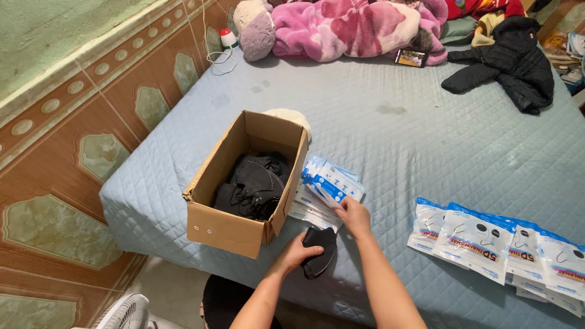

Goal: Packing black face masks and small white packets into a cardboard box while sitting on a bed.

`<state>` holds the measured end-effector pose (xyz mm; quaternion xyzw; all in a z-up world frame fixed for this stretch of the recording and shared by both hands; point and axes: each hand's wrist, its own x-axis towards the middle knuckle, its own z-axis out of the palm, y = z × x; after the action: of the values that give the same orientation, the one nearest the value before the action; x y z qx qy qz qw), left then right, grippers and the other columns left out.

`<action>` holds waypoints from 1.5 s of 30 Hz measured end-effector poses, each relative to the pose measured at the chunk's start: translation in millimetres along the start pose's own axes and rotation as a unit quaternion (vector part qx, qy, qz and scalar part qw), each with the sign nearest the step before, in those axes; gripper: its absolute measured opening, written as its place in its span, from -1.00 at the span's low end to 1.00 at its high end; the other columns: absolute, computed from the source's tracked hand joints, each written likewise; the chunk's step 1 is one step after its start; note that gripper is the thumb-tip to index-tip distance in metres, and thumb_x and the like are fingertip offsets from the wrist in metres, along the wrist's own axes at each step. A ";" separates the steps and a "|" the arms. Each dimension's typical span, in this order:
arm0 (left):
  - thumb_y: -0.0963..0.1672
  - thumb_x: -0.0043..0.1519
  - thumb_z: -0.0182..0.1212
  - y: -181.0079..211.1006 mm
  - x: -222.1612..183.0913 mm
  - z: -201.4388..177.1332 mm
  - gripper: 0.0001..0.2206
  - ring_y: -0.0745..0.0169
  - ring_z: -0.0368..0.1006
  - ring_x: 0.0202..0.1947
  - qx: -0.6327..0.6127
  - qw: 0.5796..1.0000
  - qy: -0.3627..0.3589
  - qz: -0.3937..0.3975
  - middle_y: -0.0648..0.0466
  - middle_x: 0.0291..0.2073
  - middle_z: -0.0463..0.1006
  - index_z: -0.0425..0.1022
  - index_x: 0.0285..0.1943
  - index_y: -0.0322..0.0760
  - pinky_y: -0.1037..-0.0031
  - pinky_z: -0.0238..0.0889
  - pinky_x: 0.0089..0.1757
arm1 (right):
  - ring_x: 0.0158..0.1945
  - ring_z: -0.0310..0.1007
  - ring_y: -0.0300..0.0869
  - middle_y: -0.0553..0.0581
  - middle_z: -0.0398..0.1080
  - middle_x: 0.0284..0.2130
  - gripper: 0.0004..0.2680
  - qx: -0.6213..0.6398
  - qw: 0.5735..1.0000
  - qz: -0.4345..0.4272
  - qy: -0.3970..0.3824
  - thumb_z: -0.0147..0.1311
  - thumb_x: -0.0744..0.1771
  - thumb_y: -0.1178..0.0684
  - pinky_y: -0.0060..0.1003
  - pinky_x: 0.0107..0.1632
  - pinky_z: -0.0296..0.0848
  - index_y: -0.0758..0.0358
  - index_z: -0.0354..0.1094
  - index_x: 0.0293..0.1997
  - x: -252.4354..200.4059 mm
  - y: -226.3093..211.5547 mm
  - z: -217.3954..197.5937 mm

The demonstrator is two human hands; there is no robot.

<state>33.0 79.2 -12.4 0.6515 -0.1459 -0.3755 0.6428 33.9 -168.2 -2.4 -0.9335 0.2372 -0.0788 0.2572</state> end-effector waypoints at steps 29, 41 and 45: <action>-0.08 0.00 0.50 -13.1 6.4 2.4 -0.50 0.36 0.55 -0.08 -0.049 0.999 0.010 -0.008 0.12 -0.06 0.68 0.56 0.15 -0.22 0.50 0.41 -0.06 | -0.06 0.47 -0.24 0.05 0.58 -0.11 -0.68 0.343 0.928 0.145 -0.012 0.02 0.34 -0.18 -0.35 -0.02 0.36 0.20 0.59 0.00 1.6 5.7 -4.7; -0.04 0.02 0.48 23.7 -26.3 2.0 -0.43 0.29 0.56 -0.03 -0.041 0.999 0.004 -0.032 0.10 -0.01 0.66 0.50 0.25 -0.17 0.47 0.42 -0.08 | -0.40 0.35 -0.35 -0.06 0.49 -0.45 -0.87 0.440 0.888 0.110 0.082 0.25 0.32 0.02 -0.40 -0.34 0.34 0.26 0.57 -0.31 -29.7 20.2 -59.4; -0.05 0.02 0.48 3.8 -31.3 4.5 -0.36 0.29 0.52 0.13 -0.070 0.997 0.027 -0.011 0.12 0.12 0.63 0.45 0.35 -0.14 0.46 0.33 0.06 | -0.44 0.23 -0.40 -0.13 0.40 -0.52 -0.88 0.408 0.905 0.087 0.088 0.24 0.33 0.02 -0.44 -0.32 0.18 0.16 0.50 -0.39 -59.4 31.1 -86.3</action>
<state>9.9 96.4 1.1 0.6164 -0.0947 -0.3746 0.6861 -53.8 -201.2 53.8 -0.7119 0.2866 -0.2277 0.5993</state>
